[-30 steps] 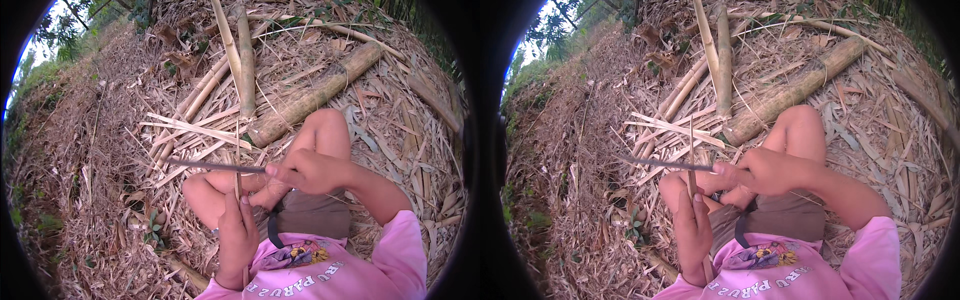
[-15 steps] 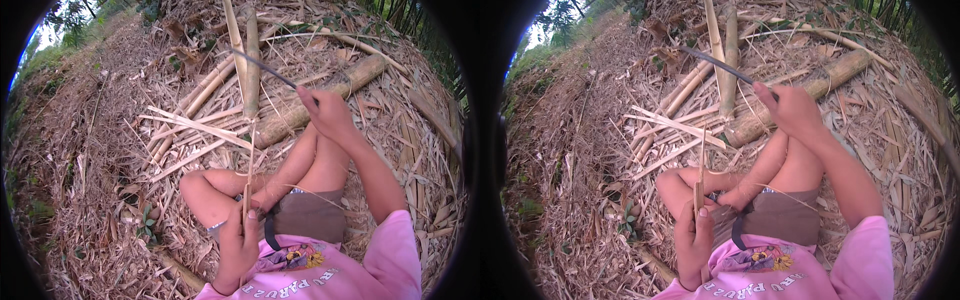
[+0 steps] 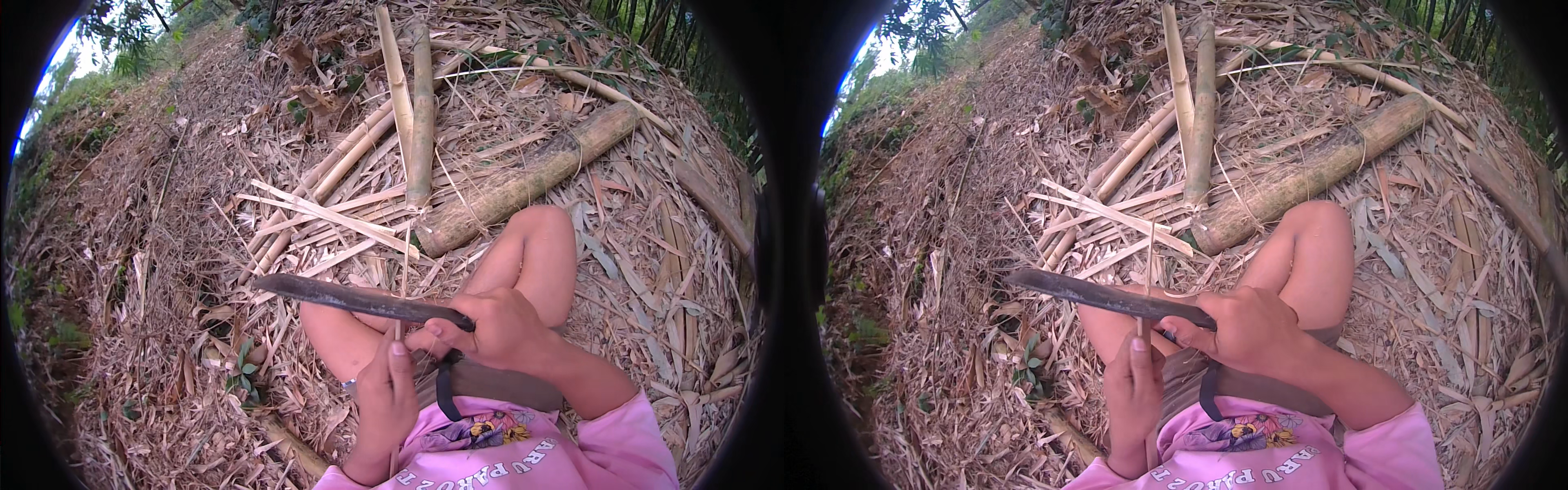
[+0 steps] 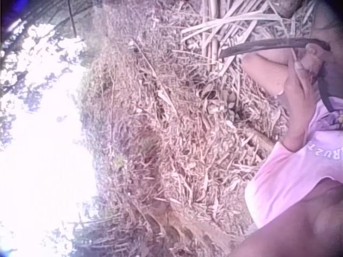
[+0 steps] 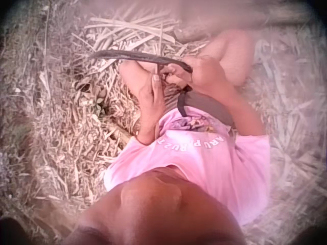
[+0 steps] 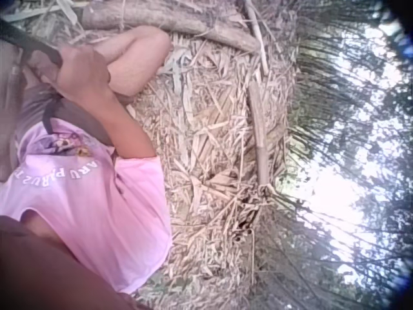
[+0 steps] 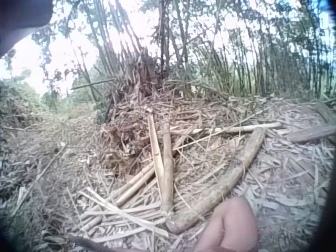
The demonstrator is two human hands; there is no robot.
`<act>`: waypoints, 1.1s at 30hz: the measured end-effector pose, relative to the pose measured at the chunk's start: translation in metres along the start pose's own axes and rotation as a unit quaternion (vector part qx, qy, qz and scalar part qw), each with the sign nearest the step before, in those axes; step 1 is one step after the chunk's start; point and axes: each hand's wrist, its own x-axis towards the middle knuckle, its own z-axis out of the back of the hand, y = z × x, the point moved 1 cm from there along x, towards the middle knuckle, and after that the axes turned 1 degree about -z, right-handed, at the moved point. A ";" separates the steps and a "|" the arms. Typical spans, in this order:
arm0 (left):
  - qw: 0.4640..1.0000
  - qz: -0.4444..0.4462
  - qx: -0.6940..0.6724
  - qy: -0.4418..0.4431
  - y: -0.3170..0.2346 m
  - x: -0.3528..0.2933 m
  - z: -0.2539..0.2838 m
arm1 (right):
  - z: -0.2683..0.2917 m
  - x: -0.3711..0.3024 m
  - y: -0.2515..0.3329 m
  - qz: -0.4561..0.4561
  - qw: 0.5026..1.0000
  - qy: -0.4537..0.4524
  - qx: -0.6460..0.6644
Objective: The person sits on the ground and uses a machete to shave thin strips from a bamboo stick, smoothing the surfaces as they work.
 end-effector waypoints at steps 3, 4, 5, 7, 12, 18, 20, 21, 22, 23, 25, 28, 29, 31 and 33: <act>0.997 -0.047 0.049 -0.020 0.005 -0.003 -0.004 | -0.003 0.001 -0.007 -0.003 0.999 0.017 0.033; 0.999 -0.034 0.024 -0.003 0.008 -0.004 0.000 | -0.001 0.003 -0.008 -0.004 0.999 0.031 0.034; 1.000 -0.020 -0.001 0.014 0.010 -0.003 0.004 | 0.001 0.005 -0.009 -0.005 0.998 0.044 0.035; 0.955 0.093 -0.271 0.083 0.015 0.002 0.017 | 0.007 0.010 -0.009 0.008 0.993 0.080 0.086; 0.757 0.147 -0.595 0.226 0.031 0.009 0.025 | 0.019 0.015 0.000 0.030 0.993 0.118 -0.005; 0.775 0.191 -0.548 0.250 0.030 0.012 0.034 | 0.028 0.027 0.003 0.058 0.986 0.150 -0.034; 0.805 0.198 -0.512 0.226 0.023 0.008 0.032 | 0.027 0.031 -0.003 0.060 0.983 0.175 -0.012; 0.819 0.202 -0.493 0.214 0.019 0.006 0.030 | 0.025 0.033 -0.004 0.068 0.981 0.179 0.000; 0.845 0.185 -0.460 0.199 0.015 0.005 0.029 | 0.023 0.035 -0.004 0.076 0.980 0.183 0.013; 0.870 0.169 -0.425 0.184 0.012 0.003 0.028 | 0.021 0.036 -0.006 0.083 0.978 0.188 0.026; 0.907 0.147 -0.364 0.152 0.005 0.000 0.025 | 0.012 0.036 -0.013 0.102 0.986 0.126 -0.034; 0.943 0.126 -0.288 0.113 -0.004 -0.004 0.023 | 0.001 0.039 -0.023 0.192 0.976 -0.015 -0.100; 0.949 0.121 -0.270 0.112 -0.006 -0.004 0.022 | -0.002 0.040 -0.026 0.230 0.964 -0.069 -0.116; 0.953 0.120 -0.254 0.109 -0.008 -0.004 0.022 | -0.006 0.042 -0.029 0.244 0.954 -0.091 -0.146; 0.951 0.130 -0.260 0.106 -0.008 -0.005 0.021 | -0.006 0.043 -0.032 0.253 0.945 -0.107 -0.175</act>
